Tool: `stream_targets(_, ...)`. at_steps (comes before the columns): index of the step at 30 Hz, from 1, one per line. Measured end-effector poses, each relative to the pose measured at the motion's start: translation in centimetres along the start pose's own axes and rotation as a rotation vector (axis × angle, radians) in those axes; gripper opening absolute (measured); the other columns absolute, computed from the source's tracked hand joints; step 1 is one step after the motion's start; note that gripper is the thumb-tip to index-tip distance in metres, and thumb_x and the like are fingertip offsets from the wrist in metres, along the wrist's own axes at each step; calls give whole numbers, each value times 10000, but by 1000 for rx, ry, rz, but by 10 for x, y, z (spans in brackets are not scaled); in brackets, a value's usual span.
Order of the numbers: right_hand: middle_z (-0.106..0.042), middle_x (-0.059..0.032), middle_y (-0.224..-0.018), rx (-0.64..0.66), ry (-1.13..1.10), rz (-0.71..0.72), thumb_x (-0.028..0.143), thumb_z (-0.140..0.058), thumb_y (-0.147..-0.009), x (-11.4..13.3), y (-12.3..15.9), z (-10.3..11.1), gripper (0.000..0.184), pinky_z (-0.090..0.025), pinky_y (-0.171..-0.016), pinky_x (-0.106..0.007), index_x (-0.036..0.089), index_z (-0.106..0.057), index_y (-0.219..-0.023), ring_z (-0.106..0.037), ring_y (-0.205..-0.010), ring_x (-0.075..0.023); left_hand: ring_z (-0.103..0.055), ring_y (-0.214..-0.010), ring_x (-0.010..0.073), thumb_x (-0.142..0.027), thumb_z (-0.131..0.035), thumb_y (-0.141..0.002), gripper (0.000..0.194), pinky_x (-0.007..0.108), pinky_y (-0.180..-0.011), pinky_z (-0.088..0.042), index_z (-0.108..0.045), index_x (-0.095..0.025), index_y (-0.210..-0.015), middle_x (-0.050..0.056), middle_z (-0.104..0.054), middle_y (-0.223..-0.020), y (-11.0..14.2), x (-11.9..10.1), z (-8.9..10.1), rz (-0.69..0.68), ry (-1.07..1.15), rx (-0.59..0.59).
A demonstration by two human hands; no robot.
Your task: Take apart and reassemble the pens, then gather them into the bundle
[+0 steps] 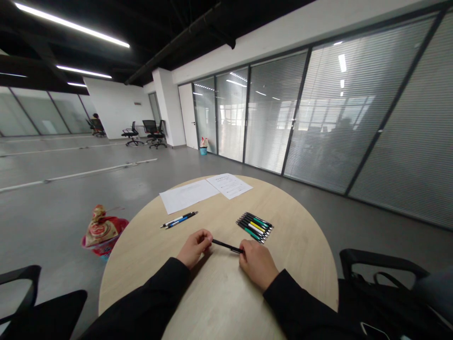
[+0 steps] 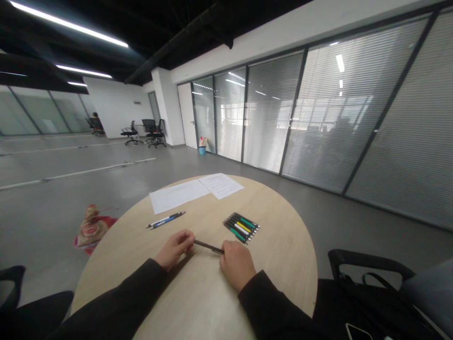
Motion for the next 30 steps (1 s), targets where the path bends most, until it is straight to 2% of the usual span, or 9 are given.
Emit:
stream_targets(7, -654, -48, -902, 8, 29, 32, 158, -551, -818, -7, -1, 0, 82, -387, -742, -259, 189, -620, -851, -585, -889, -181, -458, -495, 92, -466, -685, -752, 339, 225, -516, -366, -552, -155, -745, -53, -524, -551, -1, 2, -3, -40, -48, 47)
stream_targets(13, -659, -54, -907, 11, 21, 55, 144, -543, -807, -12, -3, 0, 101, -387, -764, -252, 181, -629, -844, -589, -907, -180, -455, -490, 91, -463, -682, -744, 336, 224, -512, -355, -550, -154, -736, -54, -517, -544, -1, 2, 0, -49, -65, 17)
stream_targets(18, -666, -68, -913, 10, 65, -11, 153, -528, -831, -23, -3, 4, 112, -384, -754, -258, 176, -638, -841, -595, -900, -189, -466, -471, 95, -480, -683, -715, 350, 225, -489, -364, -536, -163, -731, -55, -521, -541, -2, 5, 6, -3, -50, -43)
stream_targets(30, -687, -75, -931, -36, 119, -167, 194, -546, -870, -54, -6, 11, 106, -383, -761, -263, 179, -649, -856, -608, -928, -198, -464, -484, 93, -459, -666, -737, 324, 225, -499, -368, -551, -157, -761, -50, -532, -549, -1, 3, 5, 6, -59, -20)
Point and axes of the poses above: each hand's wrist, its own y-axis away from the middle knuckle, its own z-axis out of the back of the hand, x = y × z, the point moved 8 cm from there along -y, towards the middle knuckle
